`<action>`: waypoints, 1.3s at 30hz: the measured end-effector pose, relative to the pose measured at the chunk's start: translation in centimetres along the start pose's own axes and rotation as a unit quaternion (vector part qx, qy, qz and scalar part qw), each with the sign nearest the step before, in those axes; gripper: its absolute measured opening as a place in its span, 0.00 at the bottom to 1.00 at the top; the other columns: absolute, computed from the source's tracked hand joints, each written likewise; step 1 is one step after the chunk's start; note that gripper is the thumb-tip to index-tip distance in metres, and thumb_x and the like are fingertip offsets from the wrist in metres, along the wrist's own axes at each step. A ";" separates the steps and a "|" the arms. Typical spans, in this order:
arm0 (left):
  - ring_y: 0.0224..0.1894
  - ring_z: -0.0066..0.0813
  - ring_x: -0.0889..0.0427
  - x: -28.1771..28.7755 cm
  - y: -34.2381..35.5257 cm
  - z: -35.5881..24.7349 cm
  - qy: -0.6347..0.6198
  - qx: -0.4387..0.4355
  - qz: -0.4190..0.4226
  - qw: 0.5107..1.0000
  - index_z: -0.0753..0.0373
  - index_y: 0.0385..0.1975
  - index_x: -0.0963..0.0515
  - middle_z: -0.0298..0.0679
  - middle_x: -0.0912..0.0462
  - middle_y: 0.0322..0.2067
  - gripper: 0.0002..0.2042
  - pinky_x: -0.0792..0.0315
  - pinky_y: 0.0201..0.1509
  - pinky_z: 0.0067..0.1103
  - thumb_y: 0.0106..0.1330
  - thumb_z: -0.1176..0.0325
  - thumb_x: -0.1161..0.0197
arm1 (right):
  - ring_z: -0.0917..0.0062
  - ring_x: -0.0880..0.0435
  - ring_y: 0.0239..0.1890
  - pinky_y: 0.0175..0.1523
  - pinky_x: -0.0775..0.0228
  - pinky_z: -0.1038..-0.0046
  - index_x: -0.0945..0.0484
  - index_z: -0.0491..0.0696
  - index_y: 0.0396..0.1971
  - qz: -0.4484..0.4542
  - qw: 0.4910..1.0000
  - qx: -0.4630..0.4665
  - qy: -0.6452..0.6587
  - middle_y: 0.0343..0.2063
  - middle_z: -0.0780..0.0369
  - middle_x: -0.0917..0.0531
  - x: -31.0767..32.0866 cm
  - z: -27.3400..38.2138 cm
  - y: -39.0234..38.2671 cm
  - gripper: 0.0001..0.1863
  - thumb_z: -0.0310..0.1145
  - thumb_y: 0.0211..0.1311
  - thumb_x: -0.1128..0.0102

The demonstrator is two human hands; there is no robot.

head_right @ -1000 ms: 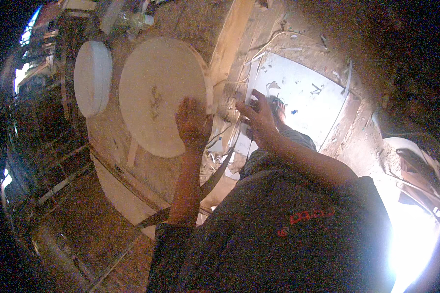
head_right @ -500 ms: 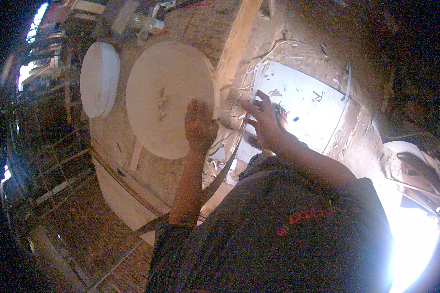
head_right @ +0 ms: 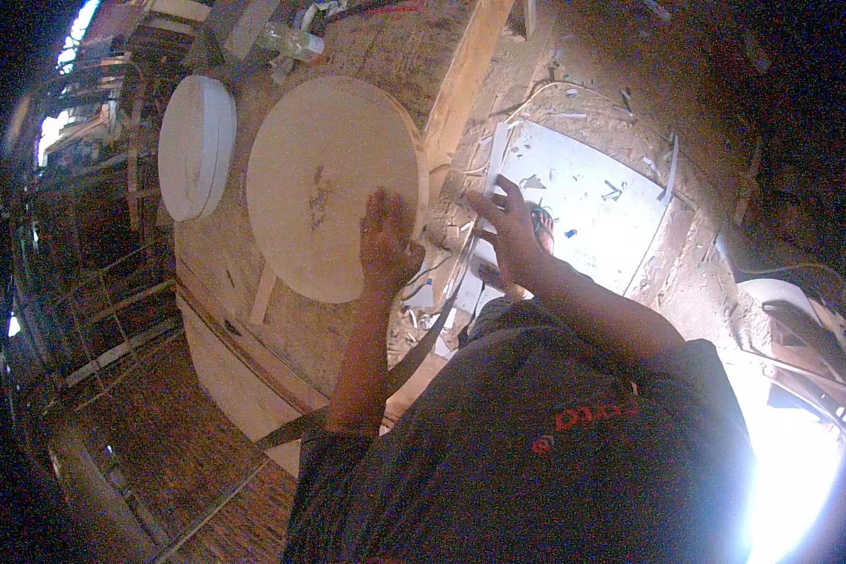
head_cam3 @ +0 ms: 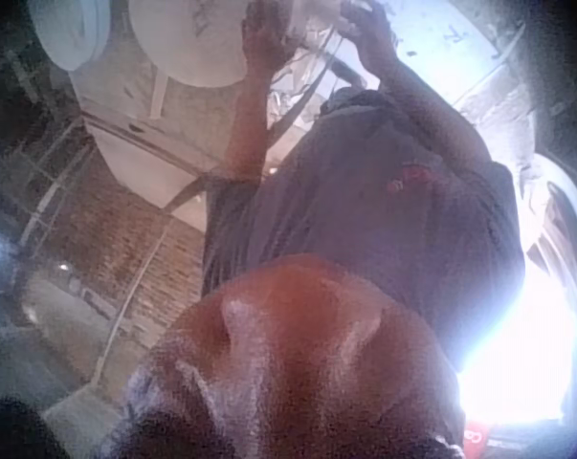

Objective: The person applies a strip of edge banding to the perimeter of a round wooden board. They position the strip, press it along the edge, and smooth it down by hand to adhere it to the surface.

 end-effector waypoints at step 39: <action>0.58 0.56 0.19 3.1 -2.4 -6.7 -0.280 0.006 0.088 0.956 0.70 0.67 0.31 0.59 0.21 0.57 0.42 0.26 0.64 0.39 0.55 0.56 0.21 | 0.67 0.25 0.61 0.59 0.29 0.54 0.45 0.49 0.73 0.097 0.974 0.121 -0.166 0.58 0.56 0.26 3.7 -5.3 3.9 0.45 0.47 0.64 0.27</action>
Point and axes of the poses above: each hand's wrist, its own y-axis towards the middle knuckle, its own x-axis out of the back of the hand, z = x × y, the point moved 2 cm from there along y, towards the middle knuckle
